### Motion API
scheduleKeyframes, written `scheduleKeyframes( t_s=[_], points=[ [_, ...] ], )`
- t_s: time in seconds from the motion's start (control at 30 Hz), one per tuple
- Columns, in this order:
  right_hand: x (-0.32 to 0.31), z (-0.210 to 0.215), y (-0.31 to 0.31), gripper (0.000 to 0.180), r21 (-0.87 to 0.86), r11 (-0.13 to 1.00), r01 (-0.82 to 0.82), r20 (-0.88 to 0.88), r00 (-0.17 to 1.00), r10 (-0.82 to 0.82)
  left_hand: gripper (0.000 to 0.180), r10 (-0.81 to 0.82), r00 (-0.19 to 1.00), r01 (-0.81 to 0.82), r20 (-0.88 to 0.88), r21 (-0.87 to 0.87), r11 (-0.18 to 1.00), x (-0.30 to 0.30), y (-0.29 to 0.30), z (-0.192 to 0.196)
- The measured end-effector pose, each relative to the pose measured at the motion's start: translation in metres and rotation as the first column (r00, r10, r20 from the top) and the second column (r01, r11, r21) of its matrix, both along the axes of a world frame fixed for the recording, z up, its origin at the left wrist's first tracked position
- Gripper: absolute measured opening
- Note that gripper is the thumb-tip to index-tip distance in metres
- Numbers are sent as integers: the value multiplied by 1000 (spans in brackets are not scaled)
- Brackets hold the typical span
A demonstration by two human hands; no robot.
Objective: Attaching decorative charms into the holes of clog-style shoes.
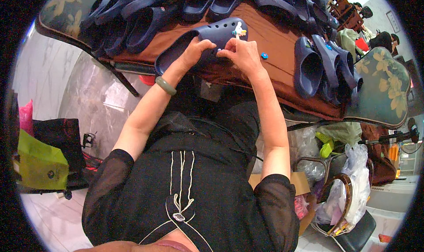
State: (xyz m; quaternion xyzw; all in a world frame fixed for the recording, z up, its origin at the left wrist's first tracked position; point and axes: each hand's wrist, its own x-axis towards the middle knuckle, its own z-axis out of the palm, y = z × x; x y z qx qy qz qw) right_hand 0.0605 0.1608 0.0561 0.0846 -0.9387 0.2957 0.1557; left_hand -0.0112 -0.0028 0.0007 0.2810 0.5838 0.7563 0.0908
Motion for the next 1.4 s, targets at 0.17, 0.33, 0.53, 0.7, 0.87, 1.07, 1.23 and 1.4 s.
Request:
scheduleKeyframes(
  t_s=[0.17,0.33,0.53,0.7,0.87,1.07,1.23,1.4],
  points=[
    [-4,7,-3,37,168,984,63,66,995,-75,26,-49,996,49,-78,4,999,9,-3,2],
    [-2,3,-10,34,255,952,169,-46,986,-163,25,-27,996,25,-88,-24,999,7,-2,3],
    [-5,-7,11,31,-159,983,86,85,994,-73,27,-36,998,39,-50,60,997,6,0,-1],
    [-13,-42,111,21,-300,912,279,-29,953,-301,29,-19,995,22,-96,32,999,5,-1,2],
    [-8,-75,140,25,36,970,241,-103,966,-236,26,-74,997,75,-21,83,994,6,-3,4],
    [-15,-64,123,22,-143,926,351,-41,932,-359,33,-37,999,40,-36,91,995,12,0,5],
    [-17,2,46,16,-610,792,34,-157,974,-163,37,-64,997,66,-33,77,995,17,-6,11],
    [-43,38,20,19,87,968,-233,-215,945,247,40,-70,993,74,-94,31,997,21,-5,8]
  ],
)
